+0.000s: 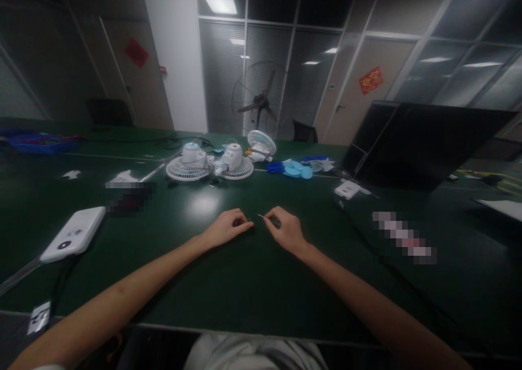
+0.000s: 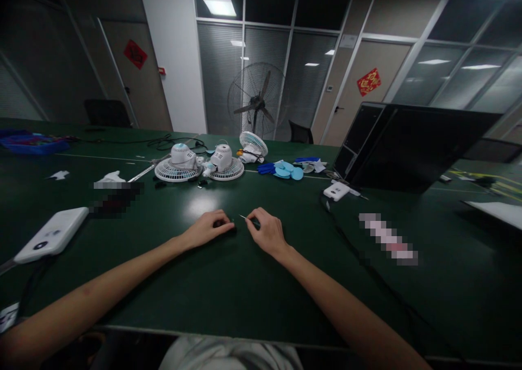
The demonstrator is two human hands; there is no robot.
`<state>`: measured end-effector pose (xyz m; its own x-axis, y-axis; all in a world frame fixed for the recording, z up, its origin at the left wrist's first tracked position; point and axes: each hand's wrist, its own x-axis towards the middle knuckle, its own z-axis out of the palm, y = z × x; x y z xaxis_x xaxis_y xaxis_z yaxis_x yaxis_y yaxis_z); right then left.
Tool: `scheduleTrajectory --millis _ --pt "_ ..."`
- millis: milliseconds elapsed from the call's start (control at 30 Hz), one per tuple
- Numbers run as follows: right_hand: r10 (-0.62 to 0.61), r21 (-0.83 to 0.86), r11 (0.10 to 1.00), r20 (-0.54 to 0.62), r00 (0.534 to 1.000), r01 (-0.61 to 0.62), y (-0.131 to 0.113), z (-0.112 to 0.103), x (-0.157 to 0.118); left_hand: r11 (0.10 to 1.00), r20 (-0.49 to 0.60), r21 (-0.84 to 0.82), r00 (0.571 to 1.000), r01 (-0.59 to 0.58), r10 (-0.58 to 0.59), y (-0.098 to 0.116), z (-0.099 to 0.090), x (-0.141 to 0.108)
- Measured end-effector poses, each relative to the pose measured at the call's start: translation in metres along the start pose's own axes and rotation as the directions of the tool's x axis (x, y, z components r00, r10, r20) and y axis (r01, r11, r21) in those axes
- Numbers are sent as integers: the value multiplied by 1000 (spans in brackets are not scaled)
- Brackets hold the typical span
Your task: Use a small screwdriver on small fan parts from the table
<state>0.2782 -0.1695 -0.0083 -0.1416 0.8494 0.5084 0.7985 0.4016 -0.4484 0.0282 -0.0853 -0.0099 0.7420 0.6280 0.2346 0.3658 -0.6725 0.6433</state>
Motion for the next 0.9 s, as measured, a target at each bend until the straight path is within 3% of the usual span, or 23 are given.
scheduleTrajectory --millis 100,200,333,500,633,733,900 --pt "11 6 1000 -7 1000 -11 2 -1 -2 999 -43 39 999 33 -31 2 4 1" --pt "11 11 1000 1 1000 -11 3 -3 -3 996 -70 85 997 -40 45 2 3 0" --pt "-7 22 1000 51 999 6 8 -16 -12 960 67 192 978 -205 196 0 -3 -1" --pt "-11 9 1000 130 991 10 27 -53 -51 935 96 269 972 -233 215 -25 -24 1" --pt "113 -39 993 113 987 -109 34 -85 -99 912 41 387 991 -135 129 -63 -61 -6" --pt "215 -65 975 86 973 -210 32 -102 -140 881 -37 474 999 3 17 -99 -95 -17" --pt "325 -146 933 -48 945 -328 38 -119 -202 837 -184 486 965 253 -185 -147 -135 -37"
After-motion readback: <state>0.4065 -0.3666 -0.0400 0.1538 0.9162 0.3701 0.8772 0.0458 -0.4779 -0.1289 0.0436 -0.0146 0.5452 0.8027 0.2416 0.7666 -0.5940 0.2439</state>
